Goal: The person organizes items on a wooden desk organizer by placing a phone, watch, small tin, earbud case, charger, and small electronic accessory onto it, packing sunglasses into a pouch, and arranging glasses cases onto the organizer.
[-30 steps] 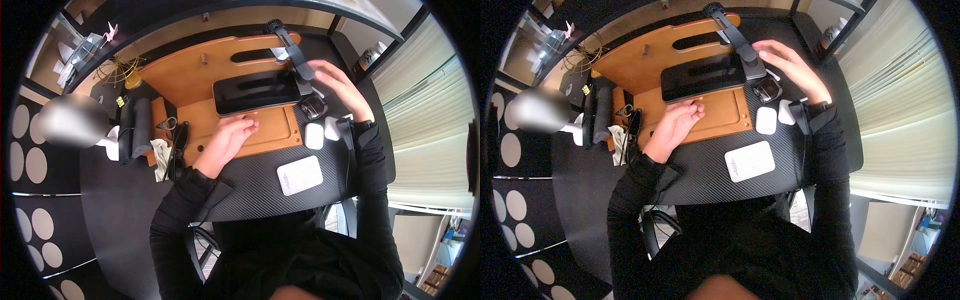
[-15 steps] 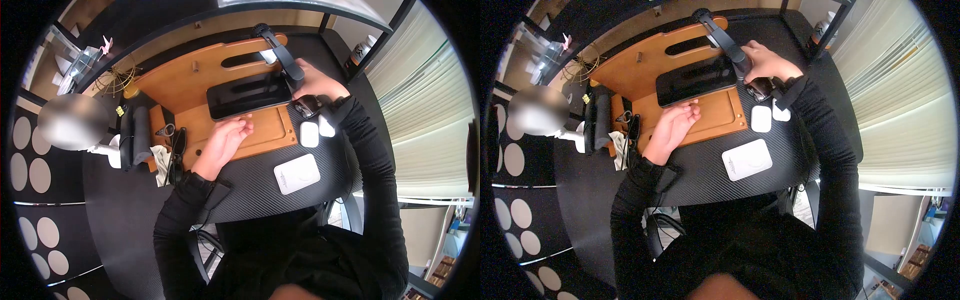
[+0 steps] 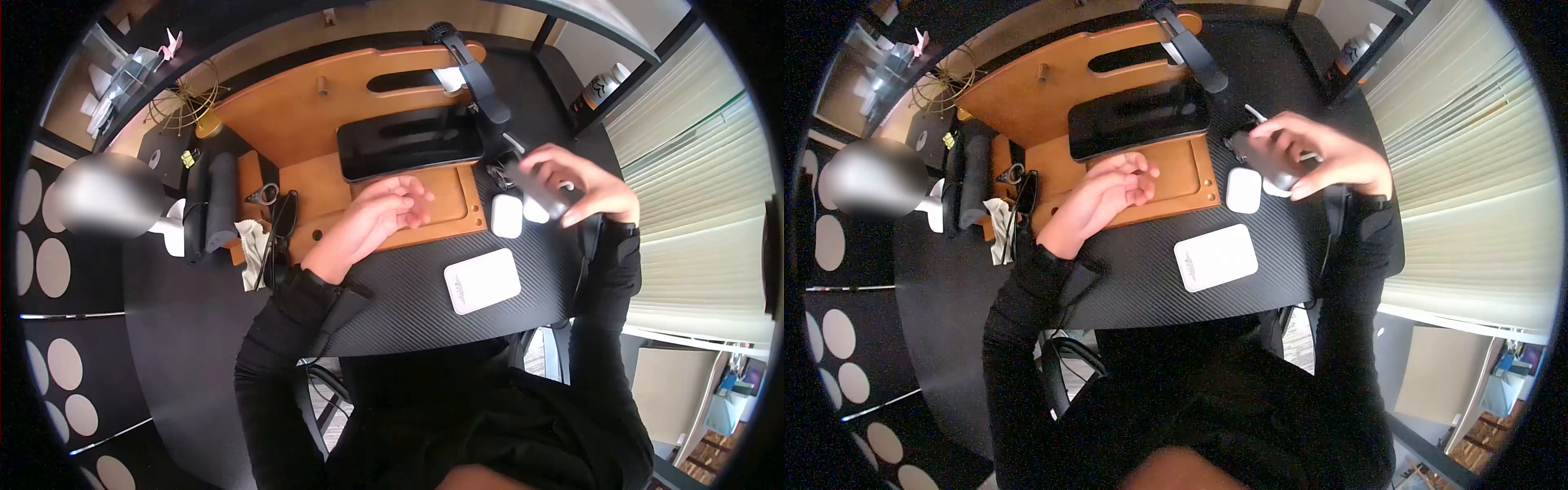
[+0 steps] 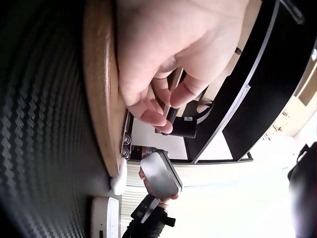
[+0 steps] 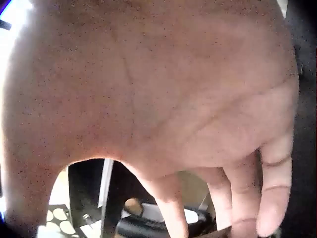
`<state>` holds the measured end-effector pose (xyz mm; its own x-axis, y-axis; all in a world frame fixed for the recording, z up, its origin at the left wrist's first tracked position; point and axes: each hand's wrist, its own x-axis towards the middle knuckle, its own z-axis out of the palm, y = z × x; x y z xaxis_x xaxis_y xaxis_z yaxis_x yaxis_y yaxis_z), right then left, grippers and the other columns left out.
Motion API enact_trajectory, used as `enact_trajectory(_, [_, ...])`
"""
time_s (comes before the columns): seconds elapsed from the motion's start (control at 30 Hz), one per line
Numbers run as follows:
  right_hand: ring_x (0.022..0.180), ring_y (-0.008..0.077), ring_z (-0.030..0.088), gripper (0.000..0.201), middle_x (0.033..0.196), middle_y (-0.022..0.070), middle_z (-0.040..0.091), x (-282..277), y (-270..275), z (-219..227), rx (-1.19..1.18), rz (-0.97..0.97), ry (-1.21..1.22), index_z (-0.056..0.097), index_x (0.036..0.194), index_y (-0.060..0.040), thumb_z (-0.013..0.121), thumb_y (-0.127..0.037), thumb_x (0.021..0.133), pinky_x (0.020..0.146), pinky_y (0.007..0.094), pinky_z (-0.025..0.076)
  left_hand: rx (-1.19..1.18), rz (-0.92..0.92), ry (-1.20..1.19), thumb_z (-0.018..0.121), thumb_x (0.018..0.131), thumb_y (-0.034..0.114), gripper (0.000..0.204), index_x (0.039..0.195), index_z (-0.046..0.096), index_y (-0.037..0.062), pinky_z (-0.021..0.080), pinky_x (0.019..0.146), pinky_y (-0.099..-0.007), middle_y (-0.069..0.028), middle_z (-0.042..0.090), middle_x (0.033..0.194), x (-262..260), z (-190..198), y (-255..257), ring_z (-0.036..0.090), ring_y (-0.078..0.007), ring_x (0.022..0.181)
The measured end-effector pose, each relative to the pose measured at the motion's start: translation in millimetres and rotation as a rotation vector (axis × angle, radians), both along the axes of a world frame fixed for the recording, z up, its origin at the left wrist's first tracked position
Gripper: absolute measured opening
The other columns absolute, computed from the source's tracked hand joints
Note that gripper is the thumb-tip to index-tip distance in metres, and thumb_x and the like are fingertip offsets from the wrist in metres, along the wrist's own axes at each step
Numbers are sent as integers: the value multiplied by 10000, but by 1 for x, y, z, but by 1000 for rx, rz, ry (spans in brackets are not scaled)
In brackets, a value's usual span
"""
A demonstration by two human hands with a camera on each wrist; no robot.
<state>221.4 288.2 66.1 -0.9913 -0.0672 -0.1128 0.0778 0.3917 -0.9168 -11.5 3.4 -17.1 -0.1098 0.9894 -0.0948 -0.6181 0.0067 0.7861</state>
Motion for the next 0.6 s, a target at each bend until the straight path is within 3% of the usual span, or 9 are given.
enact_trajectory(0.03, [1032,193,549,886,1209,70,524,-5,-12,-1,29,24,-15,527,1376,-82,877,-416,634,802,300,473,-6,0,0,542,928,63,194,1110,588,17,469,828,-287,-105,613,1129,3,6,-1,599,-179,937])
enact_trajectory(0.1, [1096,208,540,840,1210,97,523,-18,-37,3,287,84,3,540,1351,-57,888,-365,651,826,311,474,-2,-38,221,537,944,84,193,1125,580,34,465,811,-268,-76,614,1106,10,19,-3,602,-157,933])
enact_trajectory(0.17, [1103,256,563,841,1236,135,515,-28,-54,-18,410,58,232,538,1338,-21,889,-363,654,856,339,495,6,-48,320,549,943,78,181,1115,585,33,463,806,-263,-62,612,1090,16,23,-4,601,-145,926])
enact_trajectory(0.27, [1036,322,617,822,1300,192,492,-35,-73,-30,437,-71,255,524,1323,52,867,-355,697,876,381,525,51,-25,539,576,934,49,159,1091,597,32,455,797,-252,-42,609,1053,27,15,-6,595,-126,906])
enact_trajectory(0.33, [1025,310,623,799,1317,190,488,-36,-76,-28,389,-116,218,526,1320,56,857,-351,717,860,369,533,102,45,761,638,892,-1,141,1029,622,27,441,786,-247,-34,608,1009,32,15,-6,575,-111,872])
enact_trajectory(0.37, [1013,298,629,776,1335,188,484,-35,-77,-27,344,-160,183,528,1317,60,846,-346,737,845,357,541,100,43,760,638,892,-1,141,1029,622,27,441,786,-247,-34,608,1009,34,14,-6,575,-111,872])
enact_trajectory(0.43, [983,278,640,742,1355,186,488,-35,-73,-29,358,-140,260,535,1305,67,835,-328,753,813,339,553,118,165,971,672,868,11,138,998,633,36,440,782,-263,-41,601,1003,35,11,-5,565,-123,856])
enact_trajectory(0.5, [1022,296,630,727,1322,186,513,-36,-72,-19,294,-118,141,543,1299,66,838,-291,738,857,354,542,115,189,1014,691,853,21,152,993,636,41,440,782,-268,-44,598,1005,34,10,-3,566,-133,865])
enact_trajectory(0.6, [1068,318,613,722,1283,182,536,-40,-73,-31,378,-87,258,543,1306,58,837,-255,724,903,372,522,107,252,1112,728,824,42,201,1005,642,49,445,800,-280,-50,587,1014,36,11,-2,567,-158,913])
